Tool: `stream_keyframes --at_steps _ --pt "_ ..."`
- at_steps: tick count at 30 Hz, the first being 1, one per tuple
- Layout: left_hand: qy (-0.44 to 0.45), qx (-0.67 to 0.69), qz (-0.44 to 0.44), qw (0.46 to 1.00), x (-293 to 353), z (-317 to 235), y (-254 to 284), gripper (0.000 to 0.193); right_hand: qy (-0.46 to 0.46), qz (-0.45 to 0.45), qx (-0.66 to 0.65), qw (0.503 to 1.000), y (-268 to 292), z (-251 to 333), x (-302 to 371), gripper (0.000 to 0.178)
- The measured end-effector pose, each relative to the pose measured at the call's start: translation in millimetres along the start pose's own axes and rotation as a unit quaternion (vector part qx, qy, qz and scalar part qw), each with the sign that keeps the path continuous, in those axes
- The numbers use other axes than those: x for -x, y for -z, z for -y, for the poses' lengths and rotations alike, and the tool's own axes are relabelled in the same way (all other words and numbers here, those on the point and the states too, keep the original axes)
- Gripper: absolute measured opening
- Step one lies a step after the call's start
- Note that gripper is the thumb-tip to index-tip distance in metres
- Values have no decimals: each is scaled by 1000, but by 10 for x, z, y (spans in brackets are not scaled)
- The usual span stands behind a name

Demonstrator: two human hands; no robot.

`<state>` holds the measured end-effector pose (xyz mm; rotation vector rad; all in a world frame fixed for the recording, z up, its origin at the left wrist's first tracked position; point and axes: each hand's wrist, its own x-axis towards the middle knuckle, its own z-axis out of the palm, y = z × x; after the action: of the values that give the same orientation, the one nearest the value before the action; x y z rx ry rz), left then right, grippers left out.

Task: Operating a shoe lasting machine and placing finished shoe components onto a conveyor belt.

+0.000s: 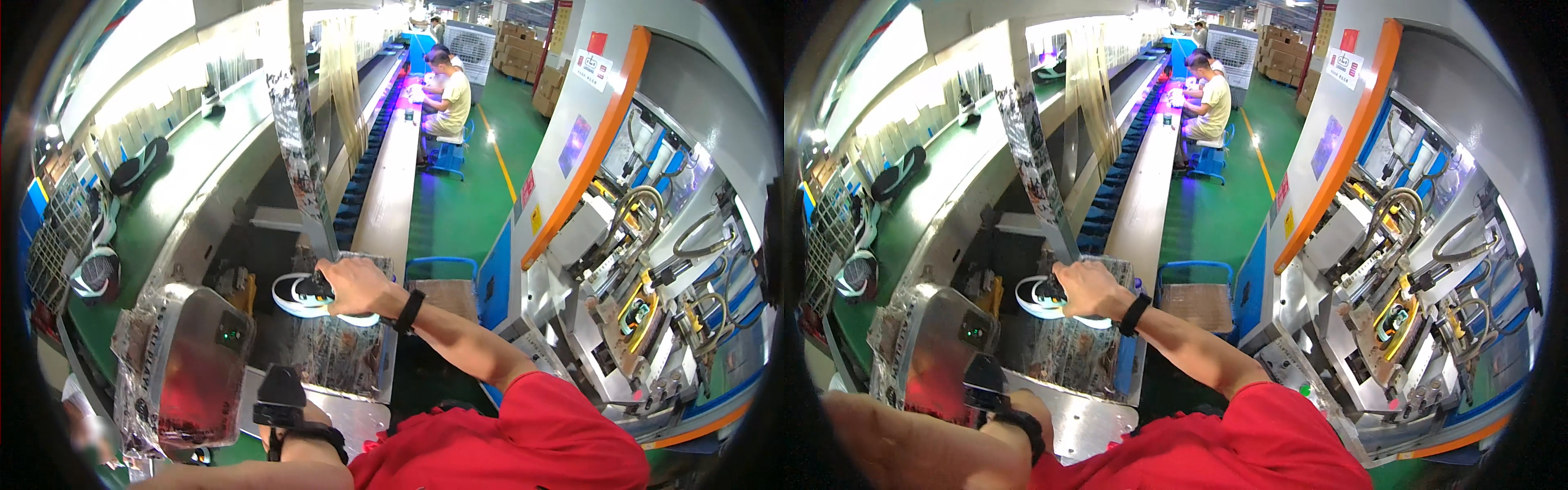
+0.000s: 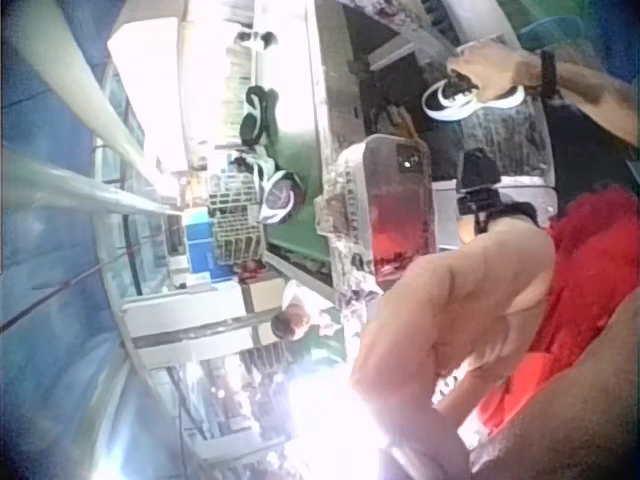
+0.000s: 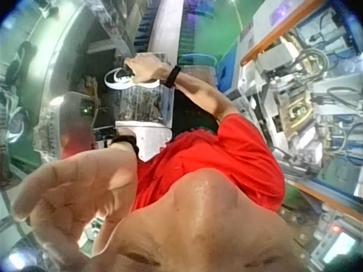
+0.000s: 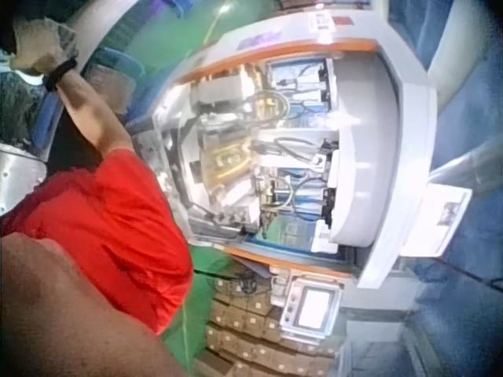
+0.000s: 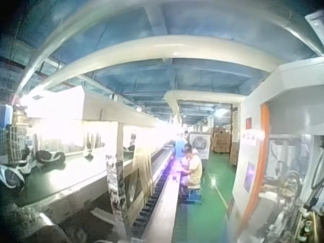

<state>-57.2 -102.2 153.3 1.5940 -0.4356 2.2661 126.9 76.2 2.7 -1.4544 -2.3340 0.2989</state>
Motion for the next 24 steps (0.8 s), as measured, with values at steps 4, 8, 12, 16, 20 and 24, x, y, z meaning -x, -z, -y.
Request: stream_keyframes --at_steps 4,8,12,16,20,24 --pt "-2 20 -50 999 119 159 -142 31 -27 42 12 999 -3 -88 -17 60" --pt "-3 34 -57 998 160 214 -145 31 -33 47 10 998 19 -121 -1 61" --pt "-11 46 -60 997 139 165 -163 31 -27 43 12 999 45 -58 -7 61" --pt "-7 62 -66 996 204 243 -173 31 -40 60 6 997 9 -122 -9 59" --pt "-16 76 -71 994 179 203 -208 31 -37 56 7 998 29 -62 -5 59" --pt "-27 104 -89 990 228 219 -267 31 -11 2 8 1000 59 -56 43 48"
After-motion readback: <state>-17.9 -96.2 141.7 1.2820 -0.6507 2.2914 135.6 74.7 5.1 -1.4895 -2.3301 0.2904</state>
